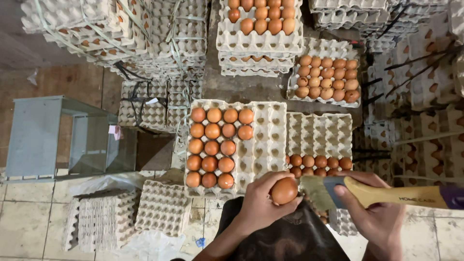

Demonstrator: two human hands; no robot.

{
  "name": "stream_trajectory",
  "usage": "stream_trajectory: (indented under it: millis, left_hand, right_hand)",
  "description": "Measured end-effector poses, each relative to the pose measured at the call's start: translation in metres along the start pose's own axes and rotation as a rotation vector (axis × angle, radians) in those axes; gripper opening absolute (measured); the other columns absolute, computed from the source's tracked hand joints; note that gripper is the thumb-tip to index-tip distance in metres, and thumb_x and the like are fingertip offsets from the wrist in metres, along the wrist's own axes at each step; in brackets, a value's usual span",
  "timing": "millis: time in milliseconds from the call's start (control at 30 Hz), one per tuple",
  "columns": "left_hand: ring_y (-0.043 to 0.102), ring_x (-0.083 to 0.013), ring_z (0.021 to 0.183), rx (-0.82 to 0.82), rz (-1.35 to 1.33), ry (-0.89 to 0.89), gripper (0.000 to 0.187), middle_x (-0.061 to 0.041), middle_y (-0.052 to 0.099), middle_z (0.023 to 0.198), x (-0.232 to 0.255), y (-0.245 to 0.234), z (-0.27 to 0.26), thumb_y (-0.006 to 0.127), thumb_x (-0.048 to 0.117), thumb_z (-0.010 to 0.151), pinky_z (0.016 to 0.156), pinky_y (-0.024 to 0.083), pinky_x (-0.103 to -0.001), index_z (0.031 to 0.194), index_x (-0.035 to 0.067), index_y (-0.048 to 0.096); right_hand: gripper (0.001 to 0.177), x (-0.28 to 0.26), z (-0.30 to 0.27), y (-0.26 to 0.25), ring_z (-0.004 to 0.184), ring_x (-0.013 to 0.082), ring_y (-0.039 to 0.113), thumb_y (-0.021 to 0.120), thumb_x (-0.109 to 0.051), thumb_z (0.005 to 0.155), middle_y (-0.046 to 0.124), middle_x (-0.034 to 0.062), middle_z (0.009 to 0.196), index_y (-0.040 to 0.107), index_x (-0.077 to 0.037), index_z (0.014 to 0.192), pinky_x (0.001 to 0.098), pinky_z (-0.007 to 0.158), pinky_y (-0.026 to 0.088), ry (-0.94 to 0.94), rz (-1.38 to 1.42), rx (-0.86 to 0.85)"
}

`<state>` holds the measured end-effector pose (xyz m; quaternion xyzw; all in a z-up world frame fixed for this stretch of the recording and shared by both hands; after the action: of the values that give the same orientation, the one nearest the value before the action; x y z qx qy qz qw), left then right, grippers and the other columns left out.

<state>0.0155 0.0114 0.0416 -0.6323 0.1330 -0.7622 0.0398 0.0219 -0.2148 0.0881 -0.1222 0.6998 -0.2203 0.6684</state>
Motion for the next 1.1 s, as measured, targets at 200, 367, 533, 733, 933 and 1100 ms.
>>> stream_trajectory:
  millis: [200,367,533,733,933,1100]
  left_hand:
    - [0.070,-0.0275,0.086,0.153,0.253,0.084,0.052,-0.008,0.069,0.102,-0.017,0.017,-0.007,0.077,0.022,0.066,0.073,0.056,-0.038,0.115,0.009,0.063]
    - [0.068,-0.0286,0.089,0.118,0.331,0.111,0.045,-0.010,0.068,0.102,-0.011,0.014,-0.006,0.073,0.031,0.080,0.073,0.054,-0.039,0.116,0.008,0.060]
    - [0.068,-0.0284,0.092,0.122,0.404,0.092,0.050,-0.009,0.068,0.103,-0.011,0.017,-0.006,0.077,0.022,0.066,0.076,0.056,-0.038,0.110,0.007,0.061]
    - [0.066,-0.0308,0.089,0.112,0.414,0.116,0.051,-0.009,0.066,0.100,-0.013,0.019,-0.007,0.076,0.021,0.065,0.077,0.054,-0.040,0.111,0.007,0.060]
    - [0.064,-0.0330,0.084,0.149,0.407,0.173,0.042,-0.013,0.064,0.096,-0.009,0.019,-0.006,0.074,0.033,0.085,0.070,0.049,-0.040,0.113,0.005,0.059]
    - [0.060,-0.0328,0.082,0.137,0.448,0.159,0.064,-0.012,0.063,0.098,-0.010,0.017,-0.008,0.042,0.067,0.100,0.068,0.041,-0.042,0.115,0.006,0.056]
  right_hand:
    - [0.035,0.042,0.003,0.015,0.055,0.0070,0.075,0.073,-0.033,0.085,0.080,0.0034,0.085,0.072,-0.007,0.107,0.0167,0.038,0.059,-0.274,-0.104,-0.169]
    - [0.033,0.048,0.003,0.010,0.051,0.0044,0.069,0.075,-0.026,0.084,0.080,0.0017,0.090,0.071,-0.009,0.112,0.0157,0.038,0.057,-0.358,0.047,-0.370]
    - [0.038,0.016,0.009,0.011,0.087,0.0159,0.074,0.076,-0.030,0.086,0.076,0.0044,0.102,0.071,-0.006,0.116,0.0304,0.075,0.058,-0.362,-0.300,-0.105]
    - [0.029,0.055,0.008,0.010,0.037,-0.0028,0.056,0.075,-0.024,0.083,0.074,-0.0112,0.066,0.071,-0.017,0.111,0.0120,0.026,0.044,-0.356,-0.135,-0.286]
    - [0.035,0.024,0.012,0.012,0.058,0.0073,0.075,0.078,-0.040,0.077,0.082,-0.0039,0.092,0.080,-0.018,0.103,0.0236,0.049,0.062,-0.354,-0.169,-0.382]
    - [0.036,0.009,0.008,0.004,0.082,0.0154,0.086,0.079,-0.040,0.078,0.087,-0.0015,0.092,0.079,-0.014,0.103,0.0289,0.067,0.069,-0.391,-0.032,-0.511]
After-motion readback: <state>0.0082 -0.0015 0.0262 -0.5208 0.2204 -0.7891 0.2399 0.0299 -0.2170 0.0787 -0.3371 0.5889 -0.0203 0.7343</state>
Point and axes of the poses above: each hand's wrist, its own z-axis towards the middle knuckle, its own y-axis out of the palm, x = y × z, the point moved 1 cm from there along z, towards the middle knuckle
